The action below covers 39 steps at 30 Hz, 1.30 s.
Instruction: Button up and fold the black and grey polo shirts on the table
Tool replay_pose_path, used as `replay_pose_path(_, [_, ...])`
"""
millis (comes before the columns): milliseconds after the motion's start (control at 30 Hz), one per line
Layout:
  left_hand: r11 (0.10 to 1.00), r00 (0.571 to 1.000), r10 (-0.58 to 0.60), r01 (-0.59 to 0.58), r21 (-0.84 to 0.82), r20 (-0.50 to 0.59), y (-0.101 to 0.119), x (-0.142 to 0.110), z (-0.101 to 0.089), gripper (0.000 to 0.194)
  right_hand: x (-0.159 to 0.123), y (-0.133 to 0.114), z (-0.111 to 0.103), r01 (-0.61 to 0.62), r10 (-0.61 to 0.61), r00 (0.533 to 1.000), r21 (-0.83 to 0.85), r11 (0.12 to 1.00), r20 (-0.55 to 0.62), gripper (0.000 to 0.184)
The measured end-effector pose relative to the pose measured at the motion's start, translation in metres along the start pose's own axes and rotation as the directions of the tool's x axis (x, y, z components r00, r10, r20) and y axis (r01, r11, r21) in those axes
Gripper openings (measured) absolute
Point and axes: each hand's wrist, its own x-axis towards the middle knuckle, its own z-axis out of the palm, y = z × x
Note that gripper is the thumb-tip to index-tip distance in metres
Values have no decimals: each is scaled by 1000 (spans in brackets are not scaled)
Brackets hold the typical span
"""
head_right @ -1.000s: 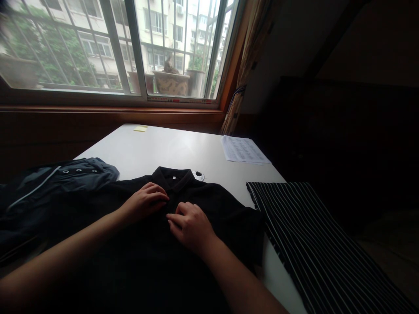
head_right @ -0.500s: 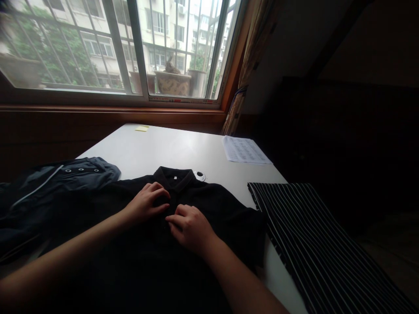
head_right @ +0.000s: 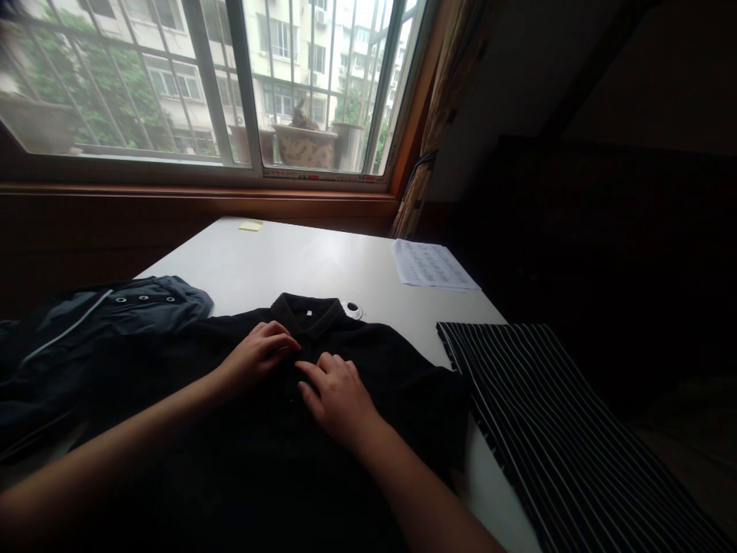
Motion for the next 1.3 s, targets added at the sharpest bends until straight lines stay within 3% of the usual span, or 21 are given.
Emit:
replay_pose_path(667, [1000, 1000, -13, 13, -10, 22, 0, 0, -1, 22, 11, 2, -14, -174, 148, 984, 393, 903, 95, 25])
replay_pose_path(833, [999, 1000, -13, 14, -39, 15, -4, 0, 1, 25, 11, 1, -16, -190, 161, 981, 409, 893, 105, 22])
replay_pose_path(1033, [999, 1000, -25, 25, -34, -3, -3, 0, 0, 28, 6, 3, -8, -193, 219, 976, 407, 893, -17, 13])
replay_pose_path(1300, [1000, 1000, -25, 25, -7, -9, 2, 0, -2, 24, 4, -1, -4, -101, 132, 988, 314, 944, -78, 15])
